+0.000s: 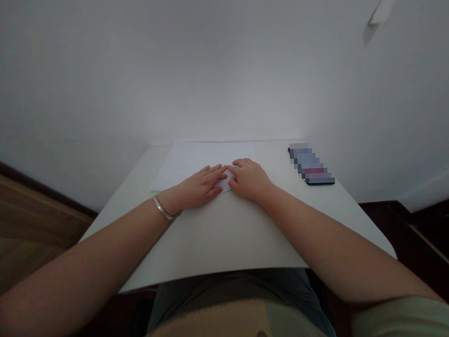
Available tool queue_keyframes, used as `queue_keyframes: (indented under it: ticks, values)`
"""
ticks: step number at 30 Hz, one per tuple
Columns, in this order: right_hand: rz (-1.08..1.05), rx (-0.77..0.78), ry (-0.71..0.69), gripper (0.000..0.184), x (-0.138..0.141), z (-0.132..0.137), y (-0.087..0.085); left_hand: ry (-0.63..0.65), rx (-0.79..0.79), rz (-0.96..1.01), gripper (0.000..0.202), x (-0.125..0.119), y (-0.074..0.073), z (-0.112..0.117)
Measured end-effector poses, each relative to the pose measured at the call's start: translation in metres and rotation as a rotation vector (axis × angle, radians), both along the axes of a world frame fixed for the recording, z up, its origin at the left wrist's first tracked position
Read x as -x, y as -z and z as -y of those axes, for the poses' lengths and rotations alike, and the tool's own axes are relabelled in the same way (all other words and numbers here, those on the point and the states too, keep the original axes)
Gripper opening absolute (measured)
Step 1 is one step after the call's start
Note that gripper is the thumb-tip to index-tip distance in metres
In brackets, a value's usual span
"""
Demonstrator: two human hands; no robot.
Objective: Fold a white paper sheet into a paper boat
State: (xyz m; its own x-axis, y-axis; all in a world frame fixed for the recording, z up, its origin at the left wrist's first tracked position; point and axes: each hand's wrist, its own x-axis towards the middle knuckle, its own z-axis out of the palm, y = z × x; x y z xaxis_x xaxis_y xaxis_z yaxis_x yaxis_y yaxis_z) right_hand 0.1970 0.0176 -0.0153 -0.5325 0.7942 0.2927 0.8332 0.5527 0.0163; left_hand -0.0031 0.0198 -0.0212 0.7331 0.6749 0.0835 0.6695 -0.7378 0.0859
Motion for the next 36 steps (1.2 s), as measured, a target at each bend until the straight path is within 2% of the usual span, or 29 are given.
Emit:
queue_keyframes:
  ticks: [7,17,20,23,30,33,36]
  values:
    - [0.09,-0.011,-0.093,0.034,-0.002,0.007,-0.012,-0.018,0.008,-0.045,0.054,0.0,0.001,0.001]
    - [0.265,0.102,-0.042,0.029,0.001,0.037,-0.033,-0.006,0.01,-0.088,0.054,0.001,0.001,-0.001]
    - [0.27,0.081,-0.008,0.033,0.006,0.042,-0.03,-0.006,0.018,-0.088,0.055,0.002,0.002,-0.002]
    - [0.245,0.032,-0.003,0.045,0.009,0.043,-0.024,0.0,0.024,-0.075,0.056,0.002,0.004,-0.004]
    - [0.089,-0.008,0.002,0.062,0.016,0.03,-0.007,-0.021,0.055,-0.069,0.057,0.0,0.0,-0.002]
    - [0.029,-0.021,-0.018,0.058,0.015,0.022,-0.003,-0.036,0.064,-0.039,0.056,-0.001,-0.002,-0.001]
    - [-0.012,-0.011,-0.053,0.044,0.008,0.013,-0.001,-0.041,0.057,0.004,0.053,-0.001,-0.002,0.002]
